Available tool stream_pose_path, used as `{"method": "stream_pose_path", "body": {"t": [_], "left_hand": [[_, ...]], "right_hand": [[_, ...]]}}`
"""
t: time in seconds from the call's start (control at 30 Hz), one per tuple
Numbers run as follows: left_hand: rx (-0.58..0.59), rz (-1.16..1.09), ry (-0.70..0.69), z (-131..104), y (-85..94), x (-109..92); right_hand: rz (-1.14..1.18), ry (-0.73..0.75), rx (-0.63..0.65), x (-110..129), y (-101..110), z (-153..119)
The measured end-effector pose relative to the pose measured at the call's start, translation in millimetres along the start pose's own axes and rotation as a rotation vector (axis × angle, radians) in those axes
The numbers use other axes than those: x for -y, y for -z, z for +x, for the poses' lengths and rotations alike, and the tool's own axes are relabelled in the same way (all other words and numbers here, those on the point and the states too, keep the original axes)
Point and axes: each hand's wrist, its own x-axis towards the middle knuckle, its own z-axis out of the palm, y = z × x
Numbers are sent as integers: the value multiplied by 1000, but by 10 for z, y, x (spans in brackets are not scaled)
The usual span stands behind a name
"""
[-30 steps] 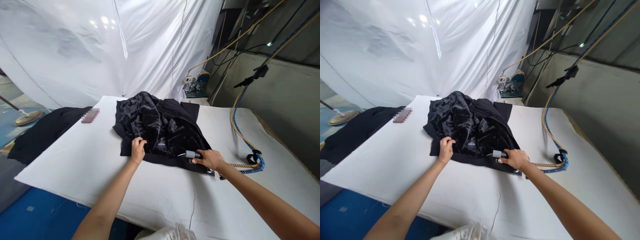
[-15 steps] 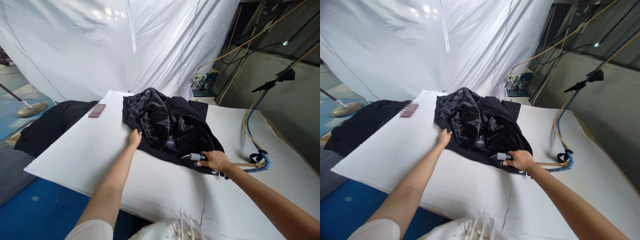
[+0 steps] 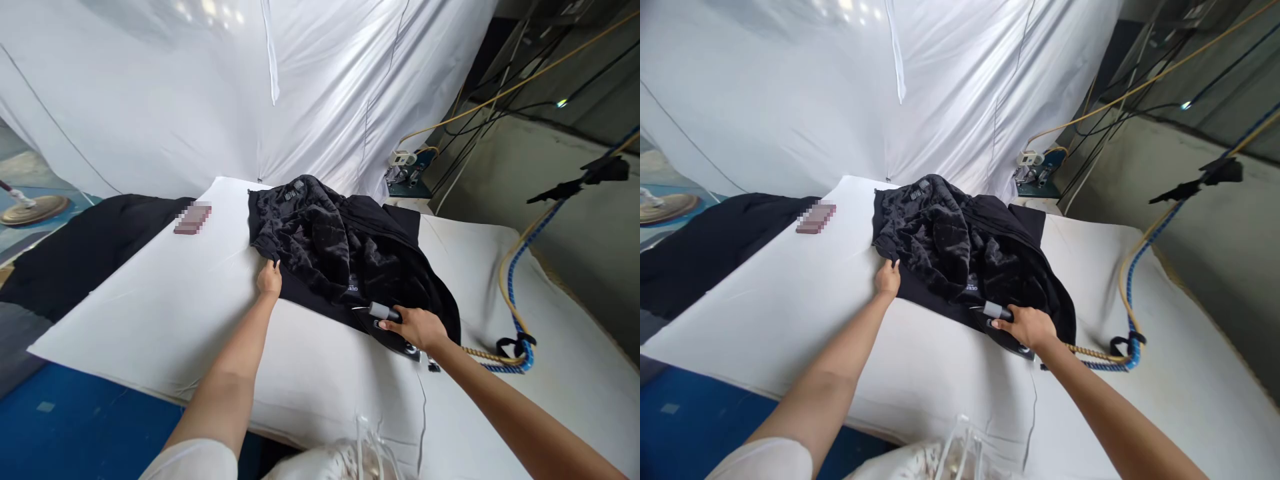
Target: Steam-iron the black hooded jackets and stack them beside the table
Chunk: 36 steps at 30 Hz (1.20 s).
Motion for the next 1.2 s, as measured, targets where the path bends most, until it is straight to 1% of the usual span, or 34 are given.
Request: {"method": "stream_pose_path", "body": {"t": [0.17,0.23,0.3,0.33,0.37,0.4,0.43,0.47,0.53,0.57,0.6,0.63,0.67,0.77,0.83,0.87,0.97,1.1,1.2], "left_hand": [[30,-84,-5,30,52,-24],[-41,-108,-6,-34,95,-41],[-180,-81,-19,-160,146,-68],[-242,-57,-48,-243,171,-80],[-274,-35,-105,-333,193,-88],[-266,-18,-195,-423,211,-89],[-207,-6,-320,-509,222,-81],[-107,6,-466,-585,228,-66],[130,32,-741,-699,221,-14],[218,48,-837,-736,212,14],[264,63,-894,-764,199,38],[269,78,-924,-785,185,51],[248,92,-944,-802,166,49],[211,125,-1073,-856,81,-60],[243,152,-1187,-903,2,-175],[267,168,-1220,-930,-36,-223],[347,215,-1229,-1023,-94,-268],[410,218,-1178,-1146,-33,-228],[456,135,-1236,-1197,-16,-336]], "right_hand": [[2,-7,-7,230,37,79],[3,-18,-11,303,52,118],[8,1,-14,378,65,148],[13,20,-23,416,70,159],[18,40,-34,454,75,169],[22,54,-47,489,79,178],[24,61,-55,521,84,189],[25,57,-56,549,89,201],[29,27,-39,587,107,230],[39,20,-21,598,124,245],[54,21,0,603,147,259],[71,29,22,603,177,273],[85,39,43,598,213,283],[99,27,73,546,335,300],[87,-18,68,466,392,291],[81,-35,68,407,404,278],[85,-39,58,162,368,184],[77,5,59,-184,244,-9],[49,42,68,-320,170,-94]]}}
